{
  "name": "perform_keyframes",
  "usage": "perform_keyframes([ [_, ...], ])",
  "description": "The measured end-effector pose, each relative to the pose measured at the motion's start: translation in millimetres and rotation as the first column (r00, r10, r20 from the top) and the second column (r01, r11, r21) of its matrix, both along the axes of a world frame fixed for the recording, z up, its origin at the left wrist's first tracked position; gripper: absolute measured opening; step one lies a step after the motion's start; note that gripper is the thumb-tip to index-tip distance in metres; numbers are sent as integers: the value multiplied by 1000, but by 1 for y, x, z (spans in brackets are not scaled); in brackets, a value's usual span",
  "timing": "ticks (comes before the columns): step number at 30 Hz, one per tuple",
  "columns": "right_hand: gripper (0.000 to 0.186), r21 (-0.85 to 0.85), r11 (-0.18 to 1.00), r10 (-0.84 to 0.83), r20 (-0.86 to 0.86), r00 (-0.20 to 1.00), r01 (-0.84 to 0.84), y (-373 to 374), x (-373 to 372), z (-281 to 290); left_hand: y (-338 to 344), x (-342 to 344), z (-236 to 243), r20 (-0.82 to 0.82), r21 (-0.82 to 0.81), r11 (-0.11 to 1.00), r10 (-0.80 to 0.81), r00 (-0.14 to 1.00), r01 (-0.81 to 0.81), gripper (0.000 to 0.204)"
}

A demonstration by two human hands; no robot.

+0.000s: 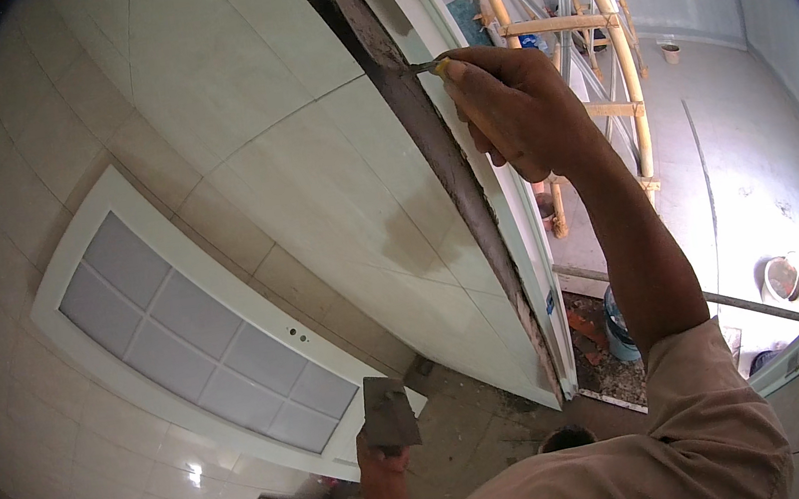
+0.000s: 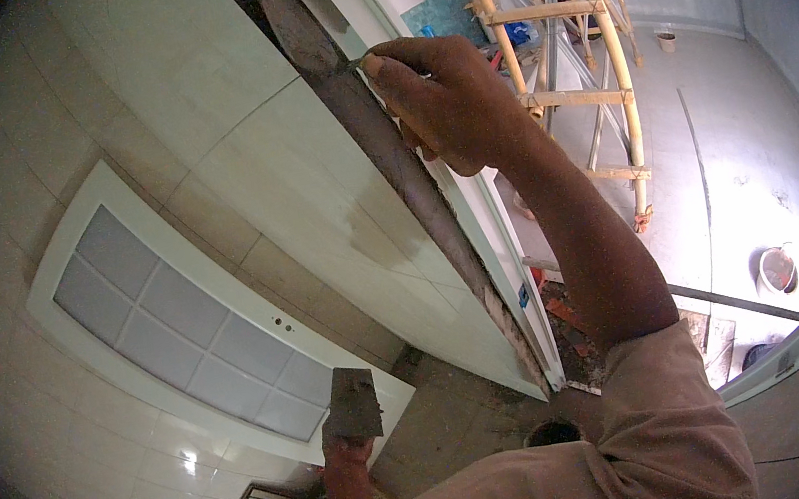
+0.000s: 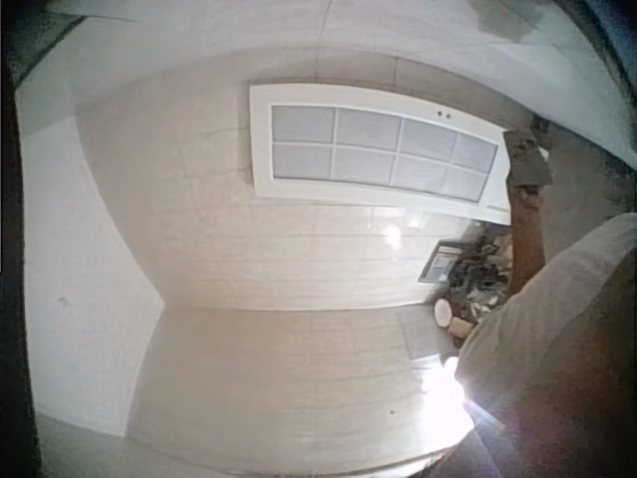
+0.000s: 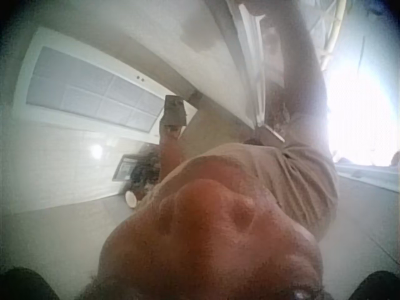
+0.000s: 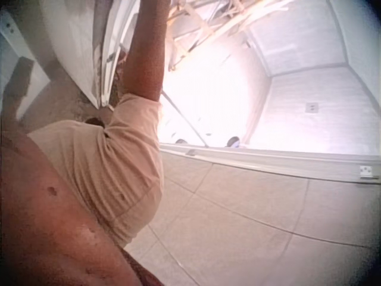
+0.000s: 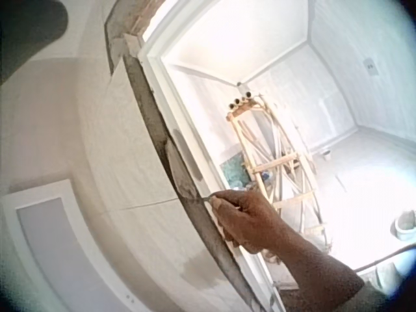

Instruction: The person uses a trowel and a smaller hand tool to scoop cement from a bucket and apply it to the vertical edge of a tiled wall. They repeatedly smooth the cement along the wall's edge and corner.

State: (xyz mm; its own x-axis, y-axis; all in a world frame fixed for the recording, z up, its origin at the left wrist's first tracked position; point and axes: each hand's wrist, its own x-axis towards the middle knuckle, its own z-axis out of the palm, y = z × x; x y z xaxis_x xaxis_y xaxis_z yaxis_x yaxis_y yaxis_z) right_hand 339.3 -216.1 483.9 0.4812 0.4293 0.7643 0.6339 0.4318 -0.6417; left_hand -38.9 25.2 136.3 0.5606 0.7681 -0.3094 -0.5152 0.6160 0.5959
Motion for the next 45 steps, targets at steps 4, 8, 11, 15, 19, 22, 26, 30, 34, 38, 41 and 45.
perform_keyframes([
  [4,46,-82,993,82,-60,995,-87,-8,-3,-5,8,-11,-11,68,165,972,-182,981,169,37],
  [8,46,7,992,126,-41,991,-126,-8,-20,-12,16,-21,-18,105,172,962,-234,967,214,37],
  [11,44,33,998,-61,23,998,60,1,-15,11,15,-11,-15,90,134,980,-157,983,144,37],
  [15,43,102,980,-182,103,978,172,19,-4,25,10,-8,-9,68,195,972,-149,986,133,36],
  [19,45,-49,989,-137,-14,990,136,13,-24,41,22,-19,-22,117,178,978,-133,984,111,47],
  [22,45,-92,983,-163,-24,986,161,10,-36,42,15,-14,-13,151,211,958,-228,962,194,41],
  [26,42,-31,955,-288,129,949,294,12,-43,-1,11,-20,-9,119,146,966,-233,965,215,36],
  [30,46,-61,992,-116,-39,992,113,-11,-64,-10,6,-1,3,26,65,998,6,1000,-8,36],
  [34,41,85,993,-82,28,996,79,0,-18,34,-2,2,9,50,62,997,-47,998,44,36],
  [38,42,43,999,-18,3,1000,18,4,-10,58,-9,-8,12,114,10,999,-36,993,35,37],
  [41,42,33,999,-33,-7,999,33,9,-3,65,-12,-10,14,64,52,999,-1,998,-3,37],
  [45,43,2,1000,-6,0,1000,6,9,3,67,-7,-18,5,35,83,996,16,999,-19,33],
])
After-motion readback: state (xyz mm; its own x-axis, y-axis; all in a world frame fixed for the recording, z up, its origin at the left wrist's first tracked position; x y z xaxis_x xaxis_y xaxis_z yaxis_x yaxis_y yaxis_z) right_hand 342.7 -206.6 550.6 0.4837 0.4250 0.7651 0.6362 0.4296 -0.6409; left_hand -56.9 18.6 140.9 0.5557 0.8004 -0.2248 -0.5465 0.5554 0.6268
